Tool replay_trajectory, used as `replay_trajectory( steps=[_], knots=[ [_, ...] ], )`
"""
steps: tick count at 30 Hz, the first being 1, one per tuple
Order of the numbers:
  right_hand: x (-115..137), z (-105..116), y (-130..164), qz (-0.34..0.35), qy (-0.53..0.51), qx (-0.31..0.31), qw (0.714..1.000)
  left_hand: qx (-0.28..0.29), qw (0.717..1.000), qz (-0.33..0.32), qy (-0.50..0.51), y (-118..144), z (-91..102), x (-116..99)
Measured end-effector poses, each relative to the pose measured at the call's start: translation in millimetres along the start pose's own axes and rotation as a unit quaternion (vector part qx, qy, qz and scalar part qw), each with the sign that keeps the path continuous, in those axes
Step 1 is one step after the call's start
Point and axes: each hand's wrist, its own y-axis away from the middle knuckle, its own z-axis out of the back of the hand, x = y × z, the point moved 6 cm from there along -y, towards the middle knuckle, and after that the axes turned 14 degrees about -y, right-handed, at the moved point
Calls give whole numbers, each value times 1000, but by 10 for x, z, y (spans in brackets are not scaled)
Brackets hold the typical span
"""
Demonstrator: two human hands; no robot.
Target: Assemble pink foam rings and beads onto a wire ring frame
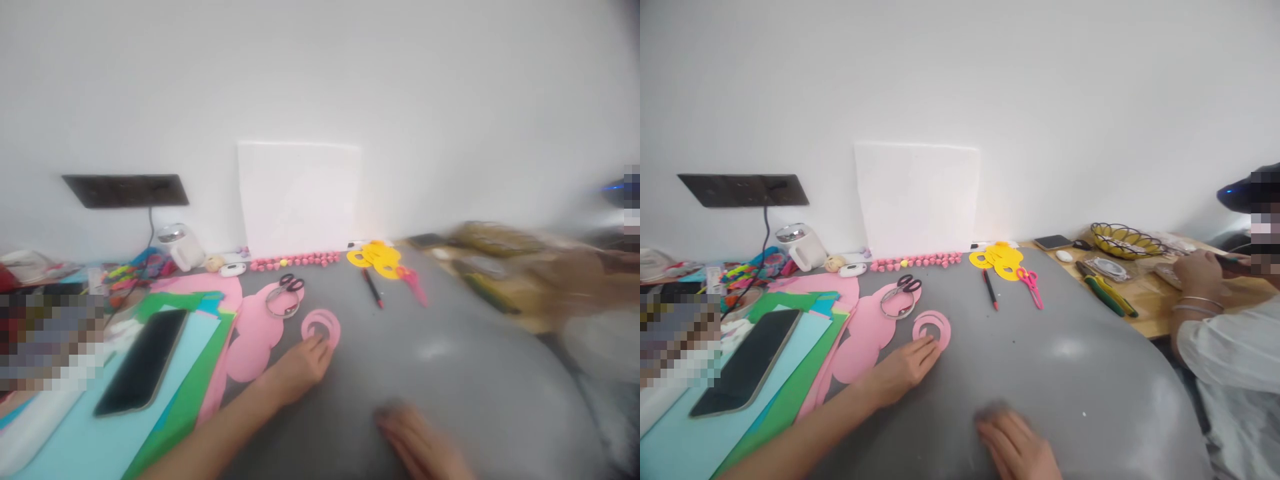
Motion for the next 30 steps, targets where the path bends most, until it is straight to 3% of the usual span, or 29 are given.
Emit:
replay_trajectory(
  steps=[3,5,7,9,12,14,18,20,23,25,27,30],
  knots=[
    [-72,-75,-447,-15,-33,3,999,-59,988,68,129,6,78,4],
    [-148,-128,-797,-57,-68,-8,996,-111,945,189,243,16,113,189],
    [-184,-226,-1136,-75,-133,21,988,-166,862,325,352,53,126,438],
    [-226,-283,-1435,-100,-210,22,972,-210,756,431,447,98,120,664],
    [-316,-462,-1769,-188,-369,85,906,-254,642,490,532,122,130,909],
    [-401,-552,-1933,-245,-433,87,863,-250,599,509,565,135,100,1019],
    [-570,-642,-2213,-266,-474,50,838,-170,583,478,634,94,-36,1098],
    [-603,-711,-2321,-263,-475,96,834,-146,585,470,645,94,-102,1136],
    [-580,-818,-2444,-252,-468,218,818,-130,604,490,615,114,-181,1249],
    [-584,-853,-2540,-247,-469,245,812,-132,622,513,577,122,-217,1357],
    [-639,-873,-2659,-250,-485,203,813,-159,618,531,558,124,-242,1475],
    [-764,-924,-2803,-255,-510,93,816,-188,589,524,586,94,-282,1612]
  ],
)
